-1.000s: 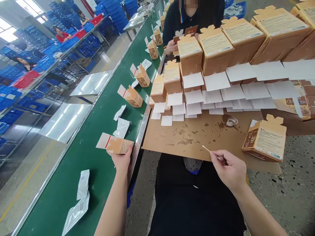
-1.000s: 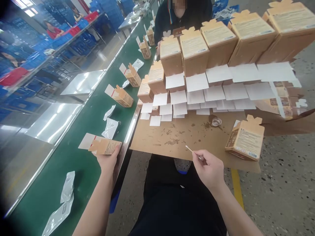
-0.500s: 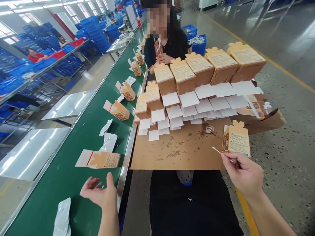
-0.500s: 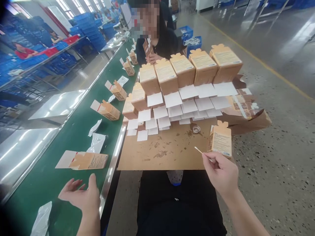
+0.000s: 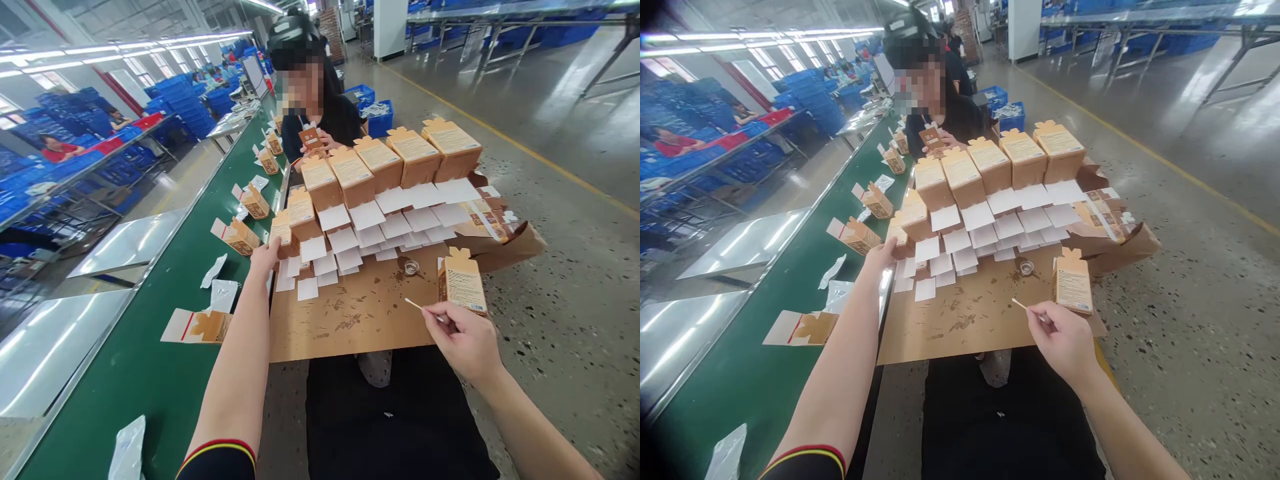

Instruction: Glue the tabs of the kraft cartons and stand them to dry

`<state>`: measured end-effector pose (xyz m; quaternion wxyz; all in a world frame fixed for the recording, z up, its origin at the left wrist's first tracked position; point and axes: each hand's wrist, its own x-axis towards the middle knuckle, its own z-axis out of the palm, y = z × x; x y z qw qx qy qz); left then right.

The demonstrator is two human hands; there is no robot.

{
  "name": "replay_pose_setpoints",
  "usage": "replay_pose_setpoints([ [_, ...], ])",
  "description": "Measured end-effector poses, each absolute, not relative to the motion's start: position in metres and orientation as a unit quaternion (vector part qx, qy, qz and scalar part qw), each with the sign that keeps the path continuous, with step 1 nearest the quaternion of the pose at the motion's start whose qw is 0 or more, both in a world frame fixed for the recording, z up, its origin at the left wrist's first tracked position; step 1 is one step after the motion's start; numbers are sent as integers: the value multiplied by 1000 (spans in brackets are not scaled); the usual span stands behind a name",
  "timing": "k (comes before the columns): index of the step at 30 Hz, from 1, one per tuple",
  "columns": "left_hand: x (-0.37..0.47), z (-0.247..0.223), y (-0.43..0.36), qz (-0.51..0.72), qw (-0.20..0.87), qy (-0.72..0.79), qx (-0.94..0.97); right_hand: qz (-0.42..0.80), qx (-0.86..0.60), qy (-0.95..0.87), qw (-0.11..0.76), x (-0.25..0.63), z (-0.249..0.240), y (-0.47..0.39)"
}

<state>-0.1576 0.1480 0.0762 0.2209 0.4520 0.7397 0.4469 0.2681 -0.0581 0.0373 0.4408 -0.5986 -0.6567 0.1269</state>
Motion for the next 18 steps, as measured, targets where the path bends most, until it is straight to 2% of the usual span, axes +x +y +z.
replay_pose_setpoints([
  [4, -162, 57, 94, 455, 239, 755, 407, 111, -651, -672, 335, 291, 43, -22],
  [7, -163, 39, 34, 531, 240, 734, 348, 114, -678, -689, 229, 301, 48, 19],
  [9, -155, 27, -4, 586, 280, 687, 326, 112, -684, -698, 183, 302, 48, 44],
  [14, -109, -3, -69, 616, 467, 581, 254, 107, -674, -723, 105, 300, 43, 75],
  [18, -82, -26, -82, 591, 509, 583, 231, 111, -666, -727, 123, 307, 46, 70],
])
